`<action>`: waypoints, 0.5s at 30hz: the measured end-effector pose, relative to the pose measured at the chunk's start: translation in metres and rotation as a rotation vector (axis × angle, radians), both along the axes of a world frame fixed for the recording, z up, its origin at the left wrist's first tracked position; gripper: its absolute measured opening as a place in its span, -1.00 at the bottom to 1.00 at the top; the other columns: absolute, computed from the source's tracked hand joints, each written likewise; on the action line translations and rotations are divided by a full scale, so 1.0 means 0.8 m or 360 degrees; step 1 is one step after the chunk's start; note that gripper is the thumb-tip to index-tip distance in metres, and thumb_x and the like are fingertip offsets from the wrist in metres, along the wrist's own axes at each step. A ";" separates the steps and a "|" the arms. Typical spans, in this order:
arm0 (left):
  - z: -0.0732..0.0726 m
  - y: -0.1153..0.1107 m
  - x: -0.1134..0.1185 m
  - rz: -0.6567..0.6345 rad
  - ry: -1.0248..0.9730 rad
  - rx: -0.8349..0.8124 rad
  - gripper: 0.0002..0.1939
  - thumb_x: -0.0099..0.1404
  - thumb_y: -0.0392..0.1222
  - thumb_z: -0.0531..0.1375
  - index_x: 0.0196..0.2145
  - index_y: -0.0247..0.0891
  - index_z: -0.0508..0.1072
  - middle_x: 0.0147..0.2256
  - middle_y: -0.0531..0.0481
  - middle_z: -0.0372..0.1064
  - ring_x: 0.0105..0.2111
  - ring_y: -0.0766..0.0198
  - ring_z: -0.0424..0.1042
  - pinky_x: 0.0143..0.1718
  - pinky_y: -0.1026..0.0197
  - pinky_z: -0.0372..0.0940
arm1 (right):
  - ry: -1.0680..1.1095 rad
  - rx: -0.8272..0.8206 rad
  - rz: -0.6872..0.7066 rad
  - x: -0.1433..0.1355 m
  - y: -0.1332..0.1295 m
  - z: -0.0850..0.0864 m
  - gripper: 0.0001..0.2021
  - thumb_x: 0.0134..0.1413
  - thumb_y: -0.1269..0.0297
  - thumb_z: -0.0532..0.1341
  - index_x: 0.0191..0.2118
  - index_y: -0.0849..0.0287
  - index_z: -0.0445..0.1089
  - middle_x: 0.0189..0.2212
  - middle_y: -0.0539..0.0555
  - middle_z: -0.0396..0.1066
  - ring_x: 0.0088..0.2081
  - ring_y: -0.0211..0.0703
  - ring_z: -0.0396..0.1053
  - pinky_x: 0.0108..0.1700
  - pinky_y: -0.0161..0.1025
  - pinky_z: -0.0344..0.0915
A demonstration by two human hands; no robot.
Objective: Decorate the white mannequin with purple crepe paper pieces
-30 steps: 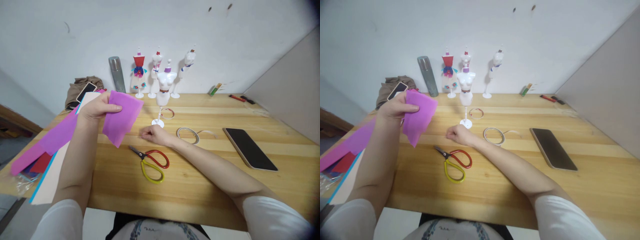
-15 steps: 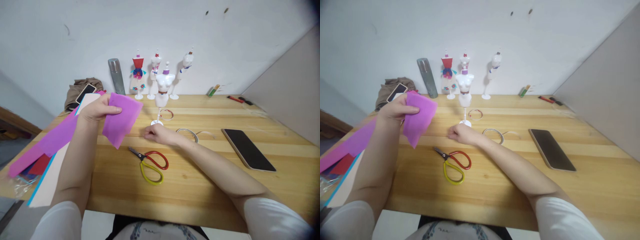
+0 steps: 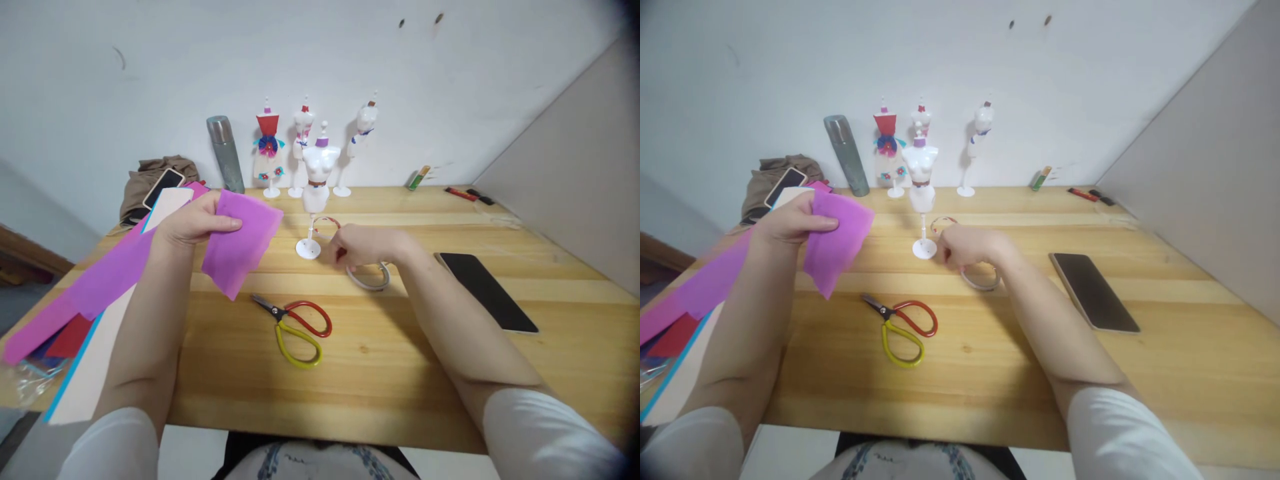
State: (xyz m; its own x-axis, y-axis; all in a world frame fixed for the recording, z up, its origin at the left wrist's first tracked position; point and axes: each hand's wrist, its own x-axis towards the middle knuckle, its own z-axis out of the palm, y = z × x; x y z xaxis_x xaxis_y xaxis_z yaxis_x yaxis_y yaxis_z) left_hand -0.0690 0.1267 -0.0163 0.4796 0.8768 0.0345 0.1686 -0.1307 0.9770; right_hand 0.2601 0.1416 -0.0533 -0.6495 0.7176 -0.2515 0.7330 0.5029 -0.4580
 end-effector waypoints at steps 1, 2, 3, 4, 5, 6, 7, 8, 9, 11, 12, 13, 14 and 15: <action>0.001 0.001 0.002 -0.0027 0.0014 -0.0007 -0.69 -0.02 -0.13 0.48 -0.33 -0.32 0.60 -0.46 -0.02 0.53 -0.52 0.30 0.45 -0.50 0.33 0.35 | -0.0191 -0.0058 -0.0054 0.005 0.002 0.004 -0.78 -0.22 0.67 0.23 -0.65 0.22 0.39 -0.72 -0.01 0.33 -0.61 -0.27 0.25 -0.43 -0.24 0.11; 0.001 0.001 0.004 -0.0049 0.0025 -0.0010 -0.70 -0.02 -0.13 0.48 -0.33 -0.32 0.60 -0.47 -0.01 0.53 -0.53 0.31 0.44 -0.51 0.34 0.34 | -0.0330 -0.0085 -0.0108 0.009 0.003 0.008 -0.78 -0.21 0.64 0.25 -0.67 0.21 0.37 -0.72 0.01 0.34 -0.61 -0.25 0.26 -0.44 -0.23 0.13; 0.002 0.002 0.006 -0.0063 0.0040 -0.0012 -0.70 -0.02 -0.13 0.48 -0.34 -0.32 0.60 -0.48 -0.01 0.52 -0.54 0.31 0.44 -0.52 0.34 0.34 | -0.0447 -0.0136 -0.0143 0.012 0.005 0.011 -0.78 -0.18 0.59 0.27 -0.68 0.19 0.35 -0.72 0.03 0.35 -0.62 -0.23 0.28 -0.45 -0.22 0.14; 0.002 0.002 0.009 -0.0072 0.0056 -0.0011 -0.71 -0.02 -0.15 0.47 -0.34 -0.32 0.60 -0.48 -0.01 0.53 -0.54 0.32 0.45 -0.52 0.35 0.34 | -0.0493 -0.0144 -0.0195 0.015 0.007 0.013 -0.77 -0.17 0.54 0.29 -0.69 0.17 0.34 -0.72 0.04 0.34 -0.63 -0.21 0.28 -0.46 -0.21 0.15; 0.002 0.002 0.011 -0.0075 0.0074 -0.0012 -0.72 -0.03 -0.17 0.47 -0.35 -0.32 0.60 -0.48 0.00 0.53 -0.53 0.32 0.45 -0.52 0.35 0.35 | -0.0517 -0.0162 -0.0225 0.017 0.009 0.013 -0.75 -0.15 0.48 0.31 -0.70 0.16 0.32 -0.73 0.04 0.34 -0.63 -0.20 0.27 -0.47 -0.21 0.17; 0.001 0.002 0.014 -0.0075 0.0092 -0.0015 -0.73 -0.04 -0.18 0.47 -0.35 -0.32 0.60 -0.47 0.00 0.53 -0.53 0.32 0.46 -0.51 0.36 0.35 | -0.0535 -0.0181 -0.0241 0.019 0.011 0.013 -0.73 -0.13 0.42 0.33 -0.71 0.15 0.32 -0.73 0.04 0.35 -0.64 -0.20 0.27 -0.48 -0.21 0.19; 0.001 0.002 0.016 -0.0071 0.0107 -0.0020 -0.73 -0.04 -0.20 0.47 -0.35 -0.32 0.60 -0.47 0.00 0.53 -0.52 0.33 0.46 -0.50 0.36 0.36 | -0.0561 -0.0191 -0.0247 0.021 0.013 0.012 -0.72 -0.12 0.37 0.34 -0.72 0.14 0.31 -0.73 0.05 0.35 -0.64 -0.20 0.26 -0.49 -0.20 0.20; 0.000 0.003 0.018 -0.0069 0.0120 -0.0030 -0.74 -0.05 -0.20 0.47 -0.36 -0.31 0.60 -0.47 0.00 0.54 -0.52 0.33 0.46 -0.50 0.36 0.36 | -0.0598 -0.0197 -0.0248 0.022 0.015 0.011 -0.70 -0.10 0.34 0.35 -0.72 0.14 0.31 -0.73 0.06 0.36 -0.65 -0.20 0.26 -0.49 -0.20 0.21; -0.001 0.003 0.020 -0.0070 0.0126 -0.0041 -0.73 -0.05 -0.19 0.47 -0.37 -0.31 0.60 -0.47 0.01 0.54 -0.52 0.33 0.46 -0.50 0.36 0.36 | -0.0639 -0.0204 -0.0250 0.024 0.017 0.010 -0.68 -0.08 0.31 0.34 -0.73 0.15 0.31 -0.72 0.07 0.37 -0.64 -0.21 0.27 -0.49 -0.20 0.22; -0.003 0.004 0.022 -0.0080 0.0133 -0.0064 -0.72 -0.06 -0.17 0.48 -0.36 -0.30 0.60 -0.46 0.01 0.54 -0.52 0.32 0.47 -0.50 0.35 0.36 | -0.0711 -0.0206 -0.0251 0.025 0.020 0.007 -0.68 -0.04 0.32 0.31 -0.73 0.16 0.32 -0.69 0.10 0.40 -0.63 -0.21 0.28 -0.49 -0.20 0.23; -0.004 0.005 0.023 -0.0088 0.0139 -0.0074 -0.71 -0.05 -0.16 0.48 -0.36 -0.30 0.60 -0.46 0.00 0.54 -0.51 0.31 0.47 -0.50 0.34 0.37 | -0.0736 -0.0205 -0.0250 0.026 0.021 0.006 -0.69 -0.04 0.35 0.30 -0.72 0.16 0.32 -0.68 0.11 0.41 -0.62 -0.20 0.29 -0.49 -0.20 0.23; -0.004 0.005 0.023 -0.0096 0.0145 -0.0080 -0.71 -0.05 -0.16 0.48 -0.35 -0.30 0.59 -0.45 -0.01 0.54 -0.50 0.30 0.48 -0.49 0.33 0.37 | -0.0756 -0.0199 -0.0244 0.026 0.022 0.005 -0.71 -0.05 0.38 0.30 -0.72 0.17 0.33 -0.67 0.11 0.41 -0.60 -0.20 0.30 -0.49 -0.21 0.22; -0.005 0.006 0.023 -0.0101 0.0156 -0.0084 -0.70 -0.04 -0.16 0.48 -0.34 -0.31 0.60 -0.45 -0.02 0.54 -0.50 0.28 0.49 -0.47 0.31 0.39 | -0.0768 -0.0179 -0.0237 0.027 0.023 0.005 -0.73 -0.07 0.42 0.29 -0.71 0.17 0.34 -0.67 0.10 0.41 -0.59 -0.20 0.30 -0.48 -0.22 0.22; -0.005 0.006 0.022 -0.0101 0.0167 -0.0086 -0.70 -0.03 -0.16 0.47 -0.32 -0.31 0.60 -0.44 -0.02 0.54 -0.48 0.27 0.49 -0.45 0.29 0.40 | -0.0776 -0.0153 -0.0230 0.027 0.023 0.004 -0.74 -0.09 0.45 0.30 -0.71 0.17 0.34 -0.68 0.09 0.40 -0.59 -0.21 0.30 -0.48 -0.22 0.21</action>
